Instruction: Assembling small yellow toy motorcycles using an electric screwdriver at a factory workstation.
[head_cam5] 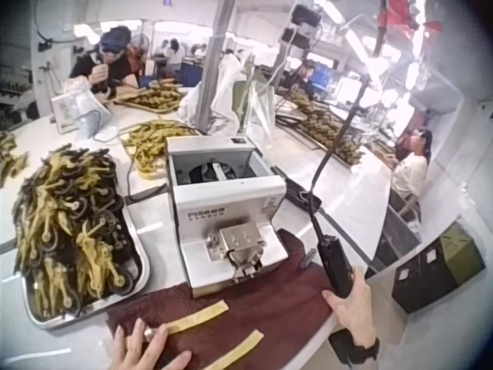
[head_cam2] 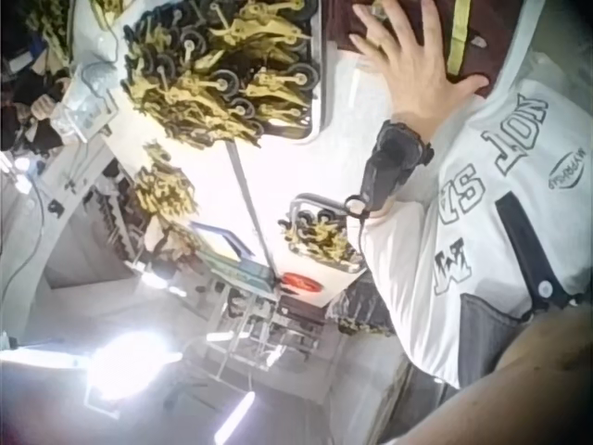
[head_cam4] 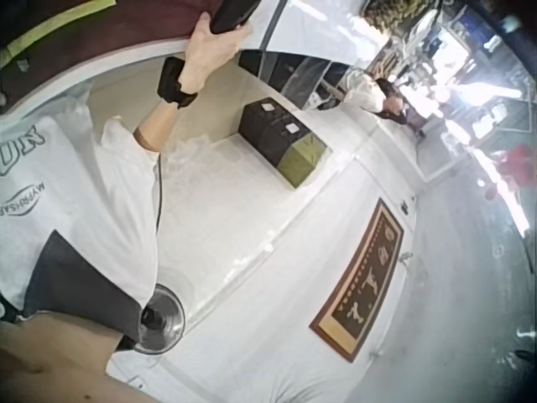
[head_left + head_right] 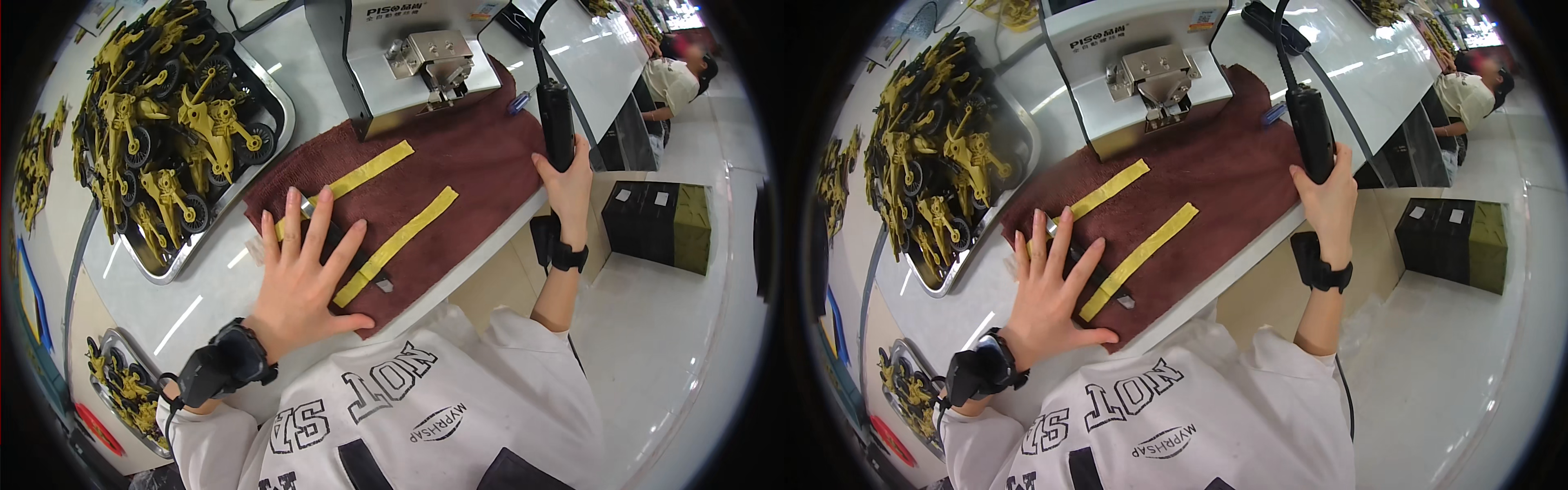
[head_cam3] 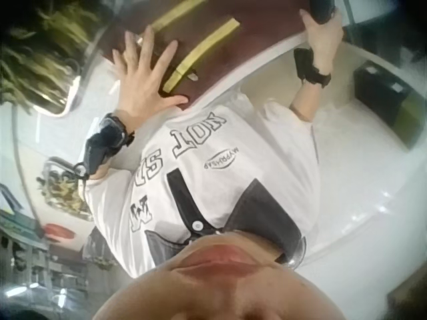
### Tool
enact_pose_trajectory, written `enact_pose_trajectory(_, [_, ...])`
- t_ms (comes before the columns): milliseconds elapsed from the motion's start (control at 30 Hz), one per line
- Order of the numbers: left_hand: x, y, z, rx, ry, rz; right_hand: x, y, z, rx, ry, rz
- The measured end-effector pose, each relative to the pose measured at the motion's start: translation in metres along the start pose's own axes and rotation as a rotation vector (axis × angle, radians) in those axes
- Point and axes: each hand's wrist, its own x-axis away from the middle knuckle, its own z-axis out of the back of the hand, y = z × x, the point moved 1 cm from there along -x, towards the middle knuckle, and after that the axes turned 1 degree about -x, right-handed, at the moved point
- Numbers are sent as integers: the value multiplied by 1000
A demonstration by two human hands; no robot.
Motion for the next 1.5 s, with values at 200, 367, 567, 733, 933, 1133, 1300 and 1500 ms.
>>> enact_pose_trajectory(200, [-7, 21, -6, 21, 37, 66, -30, 13, -5, 28, -41, -28])
enact_pose_trajectory(367, [-9, 26, -10, 33, 25, 115, -42, 9, -1, 14, -67, 25])
enact_pose_trajectory(567, [-5, 21, -3, 53, -6, 76, -47, -43, 26, -237, -131, 34])
enact_pose_trajectory(733, [-4, 21, -1, 18, -10, 79, -92, -69, -9, -777, -349, -65])
enact_pose_trajectory(933, [0, 18, -9, -10, 18, 48, -118, -73, -48, -493, -506, -50])
enact_pose_trajectory(1133, [-6, 8, 2, 3, 147, 42, -143, -72, -72, -63, -348, 232])
enact_pose_trajectory(1300, [-30, -1, 11, -10, 144, 31, -152, -72, -77, 76, -260, 196])
enact_pose_trajectory(1500, [-72, -6, 34, 108, 472, -24, -155, -81, -85, 168, -188, 205])
